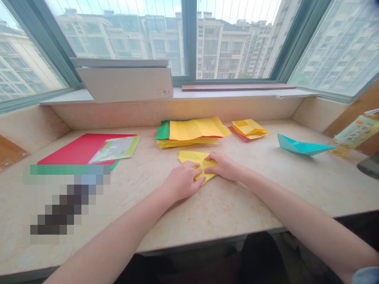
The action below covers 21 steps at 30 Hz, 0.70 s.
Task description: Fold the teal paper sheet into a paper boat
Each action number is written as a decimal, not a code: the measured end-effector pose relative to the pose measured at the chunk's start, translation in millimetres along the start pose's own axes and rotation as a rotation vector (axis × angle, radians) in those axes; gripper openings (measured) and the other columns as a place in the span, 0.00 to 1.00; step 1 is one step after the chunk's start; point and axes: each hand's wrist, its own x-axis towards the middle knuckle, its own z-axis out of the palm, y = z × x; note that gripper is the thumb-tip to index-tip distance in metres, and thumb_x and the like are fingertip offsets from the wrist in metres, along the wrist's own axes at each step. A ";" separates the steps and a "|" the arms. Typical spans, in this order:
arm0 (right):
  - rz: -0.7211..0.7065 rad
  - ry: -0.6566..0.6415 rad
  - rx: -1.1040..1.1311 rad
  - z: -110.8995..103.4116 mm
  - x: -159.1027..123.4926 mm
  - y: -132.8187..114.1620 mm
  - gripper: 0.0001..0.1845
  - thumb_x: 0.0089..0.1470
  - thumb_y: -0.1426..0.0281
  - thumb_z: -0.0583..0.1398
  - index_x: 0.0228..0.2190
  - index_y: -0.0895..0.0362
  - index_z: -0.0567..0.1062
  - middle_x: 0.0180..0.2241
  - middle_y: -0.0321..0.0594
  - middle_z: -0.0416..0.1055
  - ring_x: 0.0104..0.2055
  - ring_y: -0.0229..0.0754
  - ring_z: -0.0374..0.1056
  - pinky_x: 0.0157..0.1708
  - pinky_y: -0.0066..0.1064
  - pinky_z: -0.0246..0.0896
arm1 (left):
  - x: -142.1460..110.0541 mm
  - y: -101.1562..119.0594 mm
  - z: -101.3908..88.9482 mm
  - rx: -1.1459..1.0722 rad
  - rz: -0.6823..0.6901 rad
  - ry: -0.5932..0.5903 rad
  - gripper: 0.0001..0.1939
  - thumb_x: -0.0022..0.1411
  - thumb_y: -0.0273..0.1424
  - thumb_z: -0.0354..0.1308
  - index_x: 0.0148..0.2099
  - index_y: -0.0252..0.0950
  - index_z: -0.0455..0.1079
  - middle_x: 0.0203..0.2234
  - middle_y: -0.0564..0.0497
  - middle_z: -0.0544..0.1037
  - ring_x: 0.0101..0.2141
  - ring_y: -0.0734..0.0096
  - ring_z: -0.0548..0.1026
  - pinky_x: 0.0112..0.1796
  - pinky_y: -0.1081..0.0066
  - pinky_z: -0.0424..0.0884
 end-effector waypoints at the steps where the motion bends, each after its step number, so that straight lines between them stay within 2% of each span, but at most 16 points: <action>1: -0.007 0.002 0.002 0.1 -0.2 0.5 0.20 0.51 0.60 0.66 0.43 0.58 0.76 0.43 0.46 0.74 0.46 0.50 0.70 0.46 0.39 0.64 | 0.1 -0.8 1.0 0.005 0.010 0.010 0.19 0.68 0.40 0.48 0.49 0.38 0.78 0.50 0.42 0.77 0.51 0.51 0.73 0.49 0.55 0.71; 5: -0.046 0.009 0.007 -1.2 -1.4 0.9 0.20 0.52 0.60 0.65 0.44 0.57 0.76 0.43 0.46 0.74 0.45 0.50 0.70 0.46 0.39 0.64 | 2.1 -9.3 2.0 0.002 0.068 0.010 0.19 0.70 0.35 0.45 0.48 0.37 0.78 0.50 0.44 0.78 0.51 0.54 0.73 0.52 0.56 0.69; 8: -0.052 0.005 0.004 -3.0 -2.5 -0.6 0.20 0.51 0.60 0.65 0.44 0.57 0.76 0.42 0.45 0.74 0.45 0.49 0.70 0.46 0.38 0.64 | 3.9 -16.9 1.0 -0.026 0.126 -0.007 0.17 0.69 0.31 0.47 0.51 0.38 0.76 0.51 0.46 0.78 0.52 0.57 0.72 0.54 0.59 0.68; 12: -0.044 -0.013 -0.003 -5.4 -3.3 -3.4 0.20 0.50 0.60 0.66 0.43 0.57 0.76 0.42 0.44 0.73 0.44 0.48 0.70 0.45 0.37 0.64 | 4.1 -18.1 1.1 -0.026 0.137 -0.005 0.18 0.69 0.31 0.48 0.55 0.36 0.73 0.53 0.45 0.76 0.54 0.56 0.72 0.54 0.58 0.67; 16: -0.047 -0.024 0.001 -6.3 -3.3 -3.8 0.21 0.50 0.59 0.66 0.43 0.57 0.76 0.41 0.44 0.73 0.44 0.48 0.70 0.44 0.37 0.65 | 2.8 -13.3 2.5 -0.020 0.077 -0.007 0.20 0.69 0.33 0.46 0.57 0.33 0.71 0.55 0.43 0.75 0.55 0.54 0.71 0.55 0.57 0.67; 21: -0.045 -0.029 0.001 -5.6 -3.3 -2.8 0.22 0.50 0.59 0.66 0.44 0.57 0.76 0.42 0.45 0.74 0.44 0.49 0.71 0.44 0.38 0.65 | 0.6 -14.2 1.3 -0.020 0.105 -0.028 0.19 0.69 0.35 0.47 0.54 0.37 0.74 0.56 0.43 0.73 0.55 0.54 0.70 0.55 0.57 0.65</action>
